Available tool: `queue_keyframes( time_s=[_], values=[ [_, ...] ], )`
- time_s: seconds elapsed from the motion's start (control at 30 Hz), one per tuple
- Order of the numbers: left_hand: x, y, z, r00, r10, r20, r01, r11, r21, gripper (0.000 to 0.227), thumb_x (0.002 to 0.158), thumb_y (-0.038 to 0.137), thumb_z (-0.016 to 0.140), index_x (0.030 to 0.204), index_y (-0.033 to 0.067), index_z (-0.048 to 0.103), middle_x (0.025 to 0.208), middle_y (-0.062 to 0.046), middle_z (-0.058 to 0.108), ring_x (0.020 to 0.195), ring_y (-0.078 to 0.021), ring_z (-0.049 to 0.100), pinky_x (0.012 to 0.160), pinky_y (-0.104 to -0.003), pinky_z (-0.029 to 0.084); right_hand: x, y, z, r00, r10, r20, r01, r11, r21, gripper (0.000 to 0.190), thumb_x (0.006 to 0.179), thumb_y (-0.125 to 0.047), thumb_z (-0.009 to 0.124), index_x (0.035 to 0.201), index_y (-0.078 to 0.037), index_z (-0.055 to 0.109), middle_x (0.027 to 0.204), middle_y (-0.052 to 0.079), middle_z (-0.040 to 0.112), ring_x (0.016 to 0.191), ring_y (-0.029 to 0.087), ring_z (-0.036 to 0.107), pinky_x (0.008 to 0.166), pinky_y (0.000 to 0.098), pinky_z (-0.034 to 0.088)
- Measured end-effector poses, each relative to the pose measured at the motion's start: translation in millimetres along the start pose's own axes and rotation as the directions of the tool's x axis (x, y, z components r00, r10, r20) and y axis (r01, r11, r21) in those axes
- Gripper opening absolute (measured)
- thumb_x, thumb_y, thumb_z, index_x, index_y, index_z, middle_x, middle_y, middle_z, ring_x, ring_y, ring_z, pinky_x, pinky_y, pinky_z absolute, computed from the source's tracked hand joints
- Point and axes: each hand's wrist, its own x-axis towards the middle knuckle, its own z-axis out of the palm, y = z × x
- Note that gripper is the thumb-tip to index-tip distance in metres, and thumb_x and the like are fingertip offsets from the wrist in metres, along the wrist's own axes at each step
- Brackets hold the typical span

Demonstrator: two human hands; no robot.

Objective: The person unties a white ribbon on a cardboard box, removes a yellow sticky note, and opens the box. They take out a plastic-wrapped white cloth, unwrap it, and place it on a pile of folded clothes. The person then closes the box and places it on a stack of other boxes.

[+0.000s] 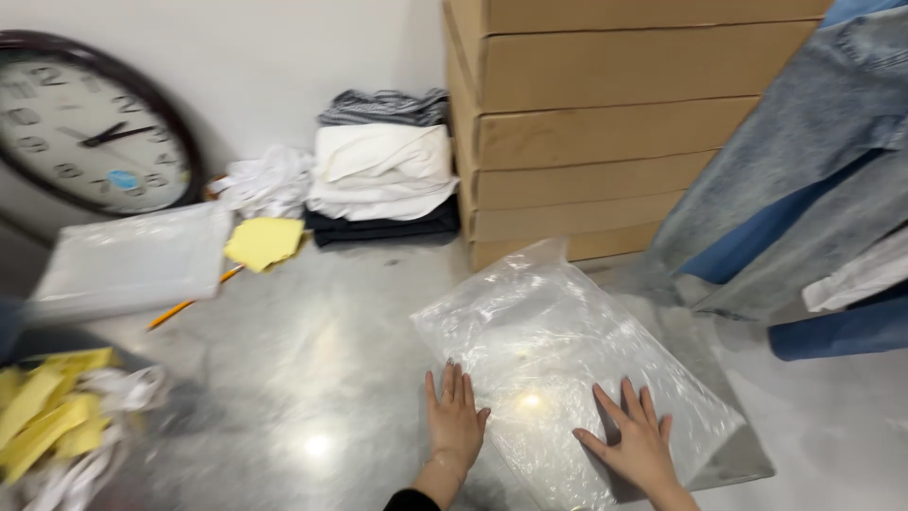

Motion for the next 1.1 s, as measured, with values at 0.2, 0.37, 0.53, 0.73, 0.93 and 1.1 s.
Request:
queue_keyframes(
  time_s=[0.2, 0.37, 0.53, 0.73, 0.93, 1.1],
  values=[
    [-114.1, -74.2, 80.0, 0.985, -0.160, 0.068, 0.166, 0.981, -0.097, 0.080, 0.109, 0.062, 0.018, 0.167, 0.0070, 0.014, 0.175, -0.017, 0.008, 0.162, -0.0350, -0.005, 0.126, -0.069, -0.005, 6.4, -89.4, 14.8, 0.928, -0.334, 0.164, 0.345, 0.938, -0.042, 0.090, 0.085, -0.076, 0.071, 0.161, -0.054, 0.029, 0.179, -0.004, -0.003, 0.165, 0.031, -0.010, 0.124, 0.0675, -0.001],
    [-177.1, -95.0, 138.5, 0.981, -0.186, 0.049, 0.192, 0.957, -0.218, 0.073, 0.110, 0.058, 0.029, 0.163, 0.0074, 0.026, 0.170, -0.019, 0.023, 0.159, -0.0412, 0.007, 0.125, -0.069, 0.002, 15.6, -174.2, 30.7, 0.883, -0.437, 0.171, 0.458, 0.882, -0.112, 0.089, 0.089, -0.068, 0.071, 0.163, -0.051, 0.024, 0.178, 0.008, -0.006, 0.163, 0.037, -0.014, 0.123, 0.0694, -0.005],
    [-202.0, -104.9, 157.7, 0.910, -0.219, -0.352, 0.034, 0.886, -0.462, 0.054, 0.104, 0.048, 0.052, 0.145, 0.0149, 0.056, 0.155, -0.022, 0.042, 0.147, -0.0442, 0.032, 0.119, -0.063, 0.023, -24.7, -243.4, 69.1, 0.853, -0.470, -0.228, 0.463, 0.882, -0.085, 0.065, 0.099, -0.047, 0.057, 0.160, -0.032, 0.040, 0.169, 0.023, 0.027, 0.158, 0.046, 0.018, 0.123, 0.0670, 0.016],
    [-177.3, -136.4, 130.3, 0.851, -0.311, -0.424, 0.046, 0.847, -0.530, 0.065, 0.106, 0.046, 0.046, 0.161, 0.0148, 0.034, 0.174, -0.020, 0.009, 0.158, -0.0374, 0.014, 0.121, -0.062, 0.017, -109.7, -239.1, 114.0, 0.666, -0.689, -0.285, 0.721, 0.693, 0.009, 0.058, 0.103, -0.044, 0.058, 0.157, -0.027, 0.048, 0.172, 0.016, 0.024, 0.160, 0.040, 0.015, 0.124, 0.0629, 0.012],
    [-150.9, -168.5, 142.6, 0.581, -0.231, -0.780, 0.242, 0.964, -0.106, 0.071, 0.106, 0.069, 0.011, 0.167, 0.0315, 0.008, 0.179, -0.011, -0.005, 0.164, -0.0273, -0.005, 0.128, -0.055, -0.003, -97.8, -191.4, 95.5, 0.946, -0.319, -0.048, 0.307, 0.936, -0.169, 0.070, 0.101, -0.071, 0.018, 0.164, -0.042, 0.018, 0.174, 0.011, 0.004, 0.160, 0.032, 0.000, 0.127, 0.0548, -0.002],
    [-173.0, -205.7, 112.3, 0.917, -0.399, 0.003, 0.341, 0.781, -0.524, 0.077, 0.101, 0.069, 0.017, 0.167, 0.0336, 0.002, 0.176, -0.003, -0.012, 0.161, -0.0237, -0.011, 0.127, -0.060, -0.005, -72.5, -126.2, 72.7, 0.987, -0.116, -0.107, 0.103, 0.988, -0.114, 0.070, 0.101, -0.066, 0.024, 0.165, -0.038, 0.020, 0.175, 0.009, 0.009, 0.163, 0.028, 0.004, 0.128, 0.0566, 0.000]
  ],
)
